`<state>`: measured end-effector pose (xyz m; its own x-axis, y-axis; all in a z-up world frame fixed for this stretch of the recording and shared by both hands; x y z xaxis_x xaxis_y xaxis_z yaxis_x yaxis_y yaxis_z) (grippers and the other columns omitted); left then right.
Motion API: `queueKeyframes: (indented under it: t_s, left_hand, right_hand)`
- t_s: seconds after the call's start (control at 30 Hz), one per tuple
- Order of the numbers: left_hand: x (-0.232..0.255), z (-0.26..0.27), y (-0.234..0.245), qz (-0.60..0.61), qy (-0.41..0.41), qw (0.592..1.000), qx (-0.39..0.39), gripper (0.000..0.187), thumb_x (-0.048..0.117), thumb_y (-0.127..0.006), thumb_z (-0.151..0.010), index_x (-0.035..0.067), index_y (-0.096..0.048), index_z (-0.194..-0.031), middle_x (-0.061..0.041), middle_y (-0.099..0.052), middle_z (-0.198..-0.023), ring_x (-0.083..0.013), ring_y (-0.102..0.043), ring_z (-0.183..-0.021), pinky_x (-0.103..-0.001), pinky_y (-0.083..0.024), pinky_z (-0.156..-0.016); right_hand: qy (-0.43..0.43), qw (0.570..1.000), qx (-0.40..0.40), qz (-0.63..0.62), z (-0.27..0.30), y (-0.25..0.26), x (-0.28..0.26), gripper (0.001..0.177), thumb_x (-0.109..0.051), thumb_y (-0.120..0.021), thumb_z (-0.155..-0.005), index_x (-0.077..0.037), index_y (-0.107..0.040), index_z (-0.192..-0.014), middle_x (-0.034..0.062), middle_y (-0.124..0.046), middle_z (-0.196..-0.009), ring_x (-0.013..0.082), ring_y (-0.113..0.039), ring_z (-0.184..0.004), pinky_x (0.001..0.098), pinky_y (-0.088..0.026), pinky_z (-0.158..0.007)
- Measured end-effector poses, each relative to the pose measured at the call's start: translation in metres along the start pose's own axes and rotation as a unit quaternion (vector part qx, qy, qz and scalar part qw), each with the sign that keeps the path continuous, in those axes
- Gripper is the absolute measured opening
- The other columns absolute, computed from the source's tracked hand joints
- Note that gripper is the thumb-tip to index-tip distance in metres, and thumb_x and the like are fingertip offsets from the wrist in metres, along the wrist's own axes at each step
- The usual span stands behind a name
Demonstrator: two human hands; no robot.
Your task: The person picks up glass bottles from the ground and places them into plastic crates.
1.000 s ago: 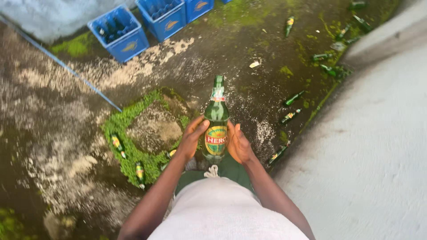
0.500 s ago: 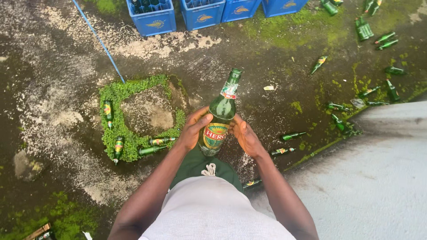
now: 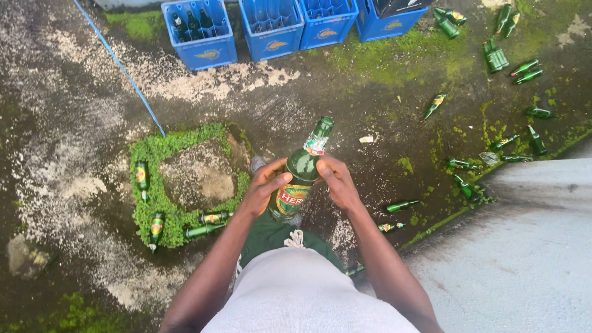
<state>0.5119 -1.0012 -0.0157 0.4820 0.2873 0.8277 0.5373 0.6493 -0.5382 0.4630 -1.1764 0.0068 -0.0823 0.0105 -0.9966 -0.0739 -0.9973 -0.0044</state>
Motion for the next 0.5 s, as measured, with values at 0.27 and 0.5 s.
queueKeyframes:
  t_s: [0.27,0.5]
  left_hand:
    - [0.055,-0.084,0.054,0.022,0.024,0.998,-0.061,0.057,0.032,-0.067,-0.096,-0.004,-0.059,-0.14,-0.013,-0.069,-0.127,-0.0187,-0.066,-0.113,-0.035,-0.054,-0.099]
    - [0.11,-0.134,0.113,-0.04,0.029,0.998,-0.036,0.061,0.034,-0.068,-0.093,-0.004,-0.061,-0.14,-0.016,-0.071,-0.125,-0.0217,-0.069,-0.109,-0.037,-0.057,-0.095]
  right_hand:
    - [0.003,1.0,0.012,-0.011,-0.108,-0.007,-0.043,0.05,-0.045,-0.064,-0.098,-0.001,-0.07,-0.122,0.0036,-0.066,-0.111,0.0131,-0.06,-0.095,0.0279,-0.05,-0.075]
    - [0.025,0.999,0.013,0.02,-0.199,-0.022,-0.06,0.047,-0.042,-0.068,-0.098,-0.003,-0.072,-0.124,0.0029,-0.071,-0.112,0.0102,-0.064,-0.097,0.0245,-0.052,-0.08]
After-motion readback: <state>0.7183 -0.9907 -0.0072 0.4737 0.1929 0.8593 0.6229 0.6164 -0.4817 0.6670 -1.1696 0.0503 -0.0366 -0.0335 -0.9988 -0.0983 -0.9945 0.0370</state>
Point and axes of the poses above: each hand's wrist, its own z-axis away from the middle knuckle, its own y-axis out of the back of the hand, x = y × z, the point moved 7 cm from there along -z, towards the middle knuckle
